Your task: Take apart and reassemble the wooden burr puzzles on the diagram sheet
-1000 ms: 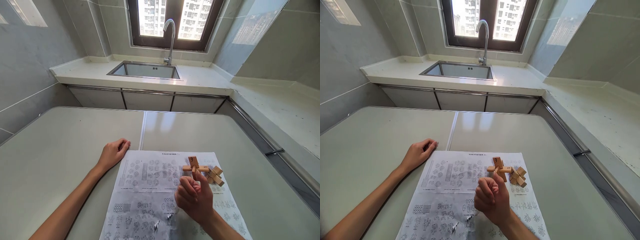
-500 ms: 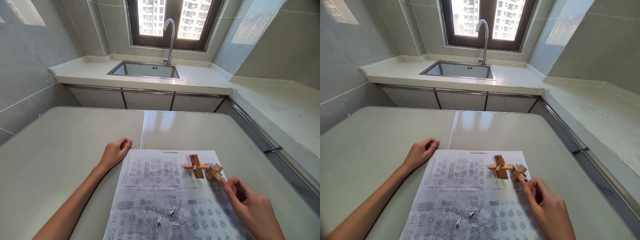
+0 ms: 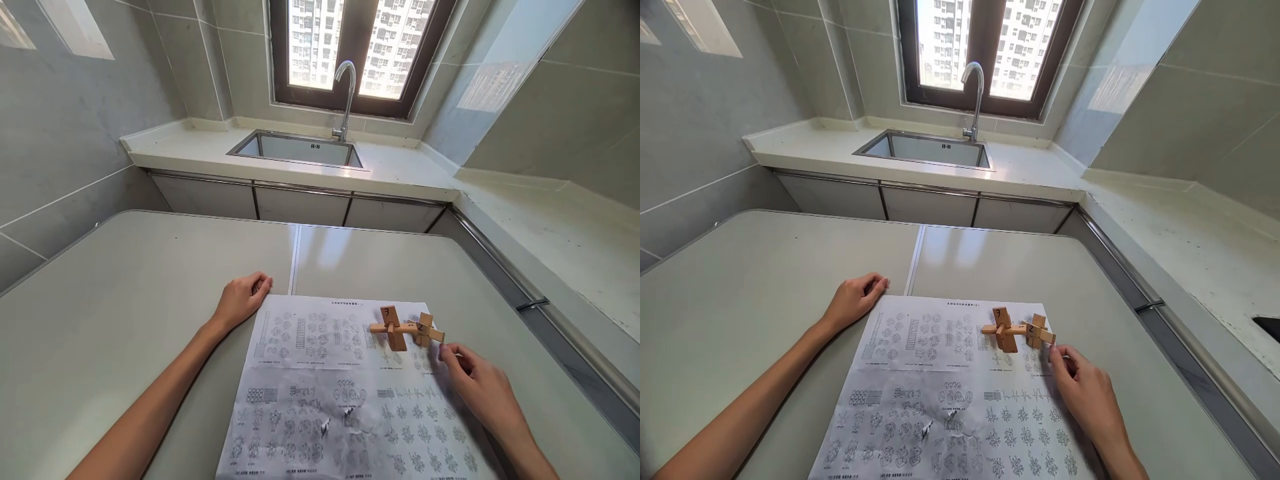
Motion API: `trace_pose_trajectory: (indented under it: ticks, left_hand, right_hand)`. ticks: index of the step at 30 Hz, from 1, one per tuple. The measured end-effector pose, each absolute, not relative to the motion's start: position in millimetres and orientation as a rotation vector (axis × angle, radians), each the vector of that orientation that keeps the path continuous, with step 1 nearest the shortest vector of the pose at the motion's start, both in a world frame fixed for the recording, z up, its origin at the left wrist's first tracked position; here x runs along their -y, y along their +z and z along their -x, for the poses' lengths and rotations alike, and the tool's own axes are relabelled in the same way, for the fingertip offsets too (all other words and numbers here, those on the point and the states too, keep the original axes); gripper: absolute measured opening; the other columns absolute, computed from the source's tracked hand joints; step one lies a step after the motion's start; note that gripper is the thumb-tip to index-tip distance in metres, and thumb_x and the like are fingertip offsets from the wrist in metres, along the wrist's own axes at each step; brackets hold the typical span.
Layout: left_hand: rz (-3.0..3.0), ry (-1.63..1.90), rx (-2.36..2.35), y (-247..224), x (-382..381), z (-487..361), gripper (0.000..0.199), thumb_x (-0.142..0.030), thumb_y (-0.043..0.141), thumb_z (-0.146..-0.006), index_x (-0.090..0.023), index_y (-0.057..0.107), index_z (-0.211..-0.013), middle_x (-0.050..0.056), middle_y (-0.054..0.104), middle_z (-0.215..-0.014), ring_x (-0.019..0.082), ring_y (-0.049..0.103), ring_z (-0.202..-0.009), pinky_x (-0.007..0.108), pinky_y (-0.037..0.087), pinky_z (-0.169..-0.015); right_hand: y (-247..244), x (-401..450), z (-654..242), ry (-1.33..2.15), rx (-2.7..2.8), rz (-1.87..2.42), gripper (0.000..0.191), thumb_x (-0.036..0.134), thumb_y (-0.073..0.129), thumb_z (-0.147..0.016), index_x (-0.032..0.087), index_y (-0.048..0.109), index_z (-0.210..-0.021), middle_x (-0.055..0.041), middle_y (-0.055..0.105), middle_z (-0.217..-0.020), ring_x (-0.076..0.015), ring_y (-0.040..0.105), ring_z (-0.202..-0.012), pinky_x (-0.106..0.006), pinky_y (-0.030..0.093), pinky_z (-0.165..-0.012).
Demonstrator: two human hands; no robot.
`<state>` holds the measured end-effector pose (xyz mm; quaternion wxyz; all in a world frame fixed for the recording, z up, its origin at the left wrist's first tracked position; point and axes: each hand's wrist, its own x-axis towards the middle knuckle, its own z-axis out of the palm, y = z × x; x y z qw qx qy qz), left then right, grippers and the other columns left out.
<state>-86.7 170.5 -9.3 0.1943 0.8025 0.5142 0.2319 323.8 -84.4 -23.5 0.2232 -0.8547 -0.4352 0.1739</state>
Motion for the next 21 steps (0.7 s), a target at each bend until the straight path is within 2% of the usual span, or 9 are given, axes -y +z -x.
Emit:
trace_pose_trajectory:
  ticks: [5, 10, 15, 19, 21]
  left_hand:
    - [-2.238, 0.665, -1.425, -10, -169, 88, 0.041, -0.054, 0.046, -0.101, -0.023, 0.069, -0.085, -0.001, 0.065, -0.067, 0.018, 0.056, -0.06, 0.03, 0.039, -0.064]
    - [-2.238, 0.692, -1.392, -11, -169, 89, 0.041, -0.053, 0.045, -0.102, -0.023, 0.07, -0.087, -0.001, 0.064, -0.066, 0.017, 0.054, -0.06, 0.029, 0.039, -0.063]
    - [-2.245, 0.751, -1.383, -6, -162, 91, 0.042, -0.052, 0.045, -0.103, -0.021, 0.068, -0.088, -0.002, 0.061, -0.066, 0.016, 0.052, -0.059, 0.029, 0.039, -0.063]
    - [-2.255, 0.731, -1.276, 4, -138, 80, 0.038, -0.049, 0.049, -0.103, -0.02, 0.069, -0.089, -0.003, 0.058, -0.065, 0.015, 0.05, -0.059, 0.028, 0.037, -0.062]
    - [-2.202, 0.71, -1.124, 12, -118, 67, 0.037, -0.047, 0.049, -0.104, -0.02, 0.07, -0.091, -0.002, 0.062, -0.069, 0.014, 0.051, -0.062, 0.028, 0.04, -0.064]
  right_hand:
    - [-16, 80, -330, 0.565, 1.058, 2.304, 0.047, 0.07, 0.047, -0.092, 0.026, 0.063, -0.096, 0.0019, 0.064, -0.055, -0.0232, 0.059, -0.051, -0.034, 0.044, -0.055]
    - [-12, 65, -330, 0.612, 1.109, 2.266, 0.058, 0.074, 0.049, -0.091, 0.023, 0.063, -0.113, -0.0026, 0.076, -0.073, -0.0242, 0.069, -0.057, -0.037, 0.052, -0.064]
    - [-5, 61, -325, 0.366, 1.19, 2.244, 0.061, 0.076, 0.051, -0.088, 0.021, 0.071, -0.102, -0.0089, 0.079, -0.083, -0.0256, 0.07, -0.064, -0.037, 0.052, -0.062]
    - [15, 78, -302, 0.055, 1.163, 2.119, 0.051, 0.066, 0.059, -0.094, 0.02, 0.069, -0.111, -0.0115, 0.079, -0.097, -0.0244, 0.073, -0.072, -0.031, 0.054, -0.057]
    - [25, 85, -282, -0.019, 1.207, 1.99, 0.045, 0.061, 0.065, -0.095, 0.02, 0.068, -0.113, -0.0086, 0.077, -0.089, -0.023, 0.073, -0.073, -0.027, 0.054, -0.051]
